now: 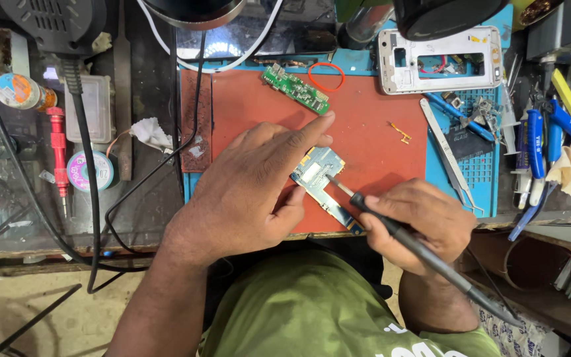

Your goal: The person uses a soldering iron to work on a small blue circuit board, repeatedly applying heat to specific areas. They also use a syringe to apply a liquid to the board and wipe the soldering iron tip on a cloth. The person briefly handles a smartphone before returning to the soldering task.

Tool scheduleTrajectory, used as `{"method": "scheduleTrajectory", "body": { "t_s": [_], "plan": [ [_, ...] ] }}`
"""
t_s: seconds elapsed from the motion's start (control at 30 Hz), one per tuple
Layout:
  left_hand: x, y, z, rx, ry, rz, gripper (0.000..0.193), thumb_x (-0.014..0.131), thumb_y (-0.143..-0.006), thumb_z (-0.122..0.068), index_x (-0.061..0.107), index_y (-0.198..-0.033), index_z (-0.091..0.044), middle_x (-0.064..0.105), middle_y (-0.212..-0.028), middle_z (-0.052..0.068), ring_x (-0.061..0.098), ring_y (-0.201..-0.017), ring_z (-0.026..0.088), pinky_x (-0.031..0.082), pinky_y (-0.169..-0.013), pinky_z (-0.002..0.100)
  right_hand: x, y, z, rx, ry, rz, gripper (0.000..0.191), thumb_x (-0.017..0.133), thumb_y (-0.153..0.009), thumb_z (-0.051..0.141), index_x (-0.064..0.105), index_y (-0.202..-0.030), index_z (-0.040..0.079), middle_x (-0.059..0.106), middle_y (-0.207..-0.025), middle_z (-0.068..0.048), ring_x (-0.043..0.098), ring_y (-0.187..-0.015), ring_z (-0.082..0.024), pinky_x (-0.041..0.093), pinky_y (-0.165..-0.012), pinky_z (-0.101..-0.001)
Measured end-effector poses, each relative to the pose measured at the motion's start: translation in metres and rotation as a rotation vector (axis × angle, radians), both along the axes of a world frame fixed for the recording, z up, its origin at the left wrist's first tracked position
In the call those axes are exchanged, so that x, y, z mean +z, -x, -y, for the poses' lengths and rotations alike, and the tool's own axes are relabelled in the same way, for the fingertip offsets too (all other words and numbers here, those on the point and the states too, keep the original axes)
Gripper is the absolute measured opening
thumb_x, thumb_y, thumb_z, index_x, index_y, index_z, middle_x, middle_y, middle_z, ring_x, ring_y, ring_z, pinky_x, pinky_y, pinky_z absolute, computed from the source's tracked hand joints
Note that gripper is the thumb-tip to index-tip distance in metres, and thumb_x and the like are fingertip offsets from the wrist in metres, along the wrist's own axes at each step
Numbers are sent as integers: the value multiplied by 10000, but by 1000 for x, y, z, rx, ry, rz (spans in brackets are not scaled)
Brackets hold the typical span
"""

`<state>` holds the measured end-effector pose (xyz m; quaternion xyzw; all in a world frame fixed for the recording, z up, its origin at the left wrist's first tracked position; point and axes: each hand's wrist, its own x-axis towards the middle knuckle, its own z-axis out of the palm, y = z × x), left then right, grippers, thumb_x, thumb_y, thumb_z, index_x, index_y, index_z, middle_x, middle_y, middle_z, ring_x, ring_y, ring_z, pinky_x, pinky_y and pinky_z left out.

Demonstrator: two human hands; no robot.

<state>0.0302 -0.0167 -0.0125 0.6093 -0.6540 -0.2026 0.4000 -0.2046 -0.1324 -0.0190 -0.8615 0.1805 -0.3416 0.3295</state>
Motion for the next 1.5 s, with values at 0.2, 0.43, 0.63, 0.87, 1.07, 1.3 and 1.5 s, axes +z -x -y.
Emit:
{"method": "scheduleTrajectory", "body": {
  "t_s": [0.2, 0.43, 0.63, 0.87, 1.07, 1.3, 1.5],
  "plan": [
    [2, 0, 1, -11, 22, -6, 885, 690, -782, -17, 331, -1587, -101, 654, -1372, 23, 599, -1113, 277, 501, -978, 437, 4, 1, 1, 7, 5, -22, 237, 831, -794, 22, 724, -988, -60, 718, -836, -152, 720, -739, -245, 557, -627, -297],
    [4, 0, 2, -24, 29, -10, 912, 693, -775, 2, 311, -1596, -107, 657, -1369, 14, 611, -1096, 261, 507, -958, 424, 3, 2, 3, 36, 9, -22, 242, 834, -782, 24, 732, -986, -56, 715, -805, -146, 711, -718, -231, 548, -617, -289],
    [4, 0, 3, -26, 46, -4, 909, 699, -783, 3, 310, -1597, -107, 659, -1367, 18, 610, -1091, 260, 508, -956, 423, 3, 1, 3, 40, 12, -19, 237, 837, -784, 20, 734, -984, -56, 720, -810, -143, 714, -710, -226, 546, -601, -282],
    [2, 0, 2, -30, 64, 0, 911, 698, -783, 1, 305, -1599, -102, 656, -1377, 23, 606, -1105, 266, 507, -968, 424, 3, 1, 6, 116, 31, -17, 237, 840, -784, 32, 725, -973, -55, 719, -805, -136, 719, -706, -230, 558, -613, -297],
    [3, 0, 2, -19, 38, 1, 898, 695, -785, -6, 320, -1594, -108, 658, -1367, 21, 608, -1100, 267, 507, -964, 424, 2, 1, 6, 70, 32, -2, 220, 823, -789, 35, 721, -971, -34, 727, -844, -149, 721, -731, -245, 568, -656, -323],
    [3, 0, 2, -22, 46, 3, 900, 695, -777, -8, 325, -1591, -110, 653, -1368, 20, 604, -1098, 270, 504, -964, 429, 2, 3, 2, 20, 25, -25, 225, 832, -791, 22, 731, -980, -45, 723, -821, -139, 712, -713, -239, 553, -634, -314],
    [5, 0, 3, -24, 33, 0, 902, 696, -769, -9, 329, -1587, -112, 656, -1361, 20, 604, -1074, 267, 505, -950, 428, -1, 3, 6, 66, 21, 19, 219, 826, -795, 32, 718, -971, -39, 722, -844, -145, 714, -732, -238, 562, -651, -318]
  ]
}}
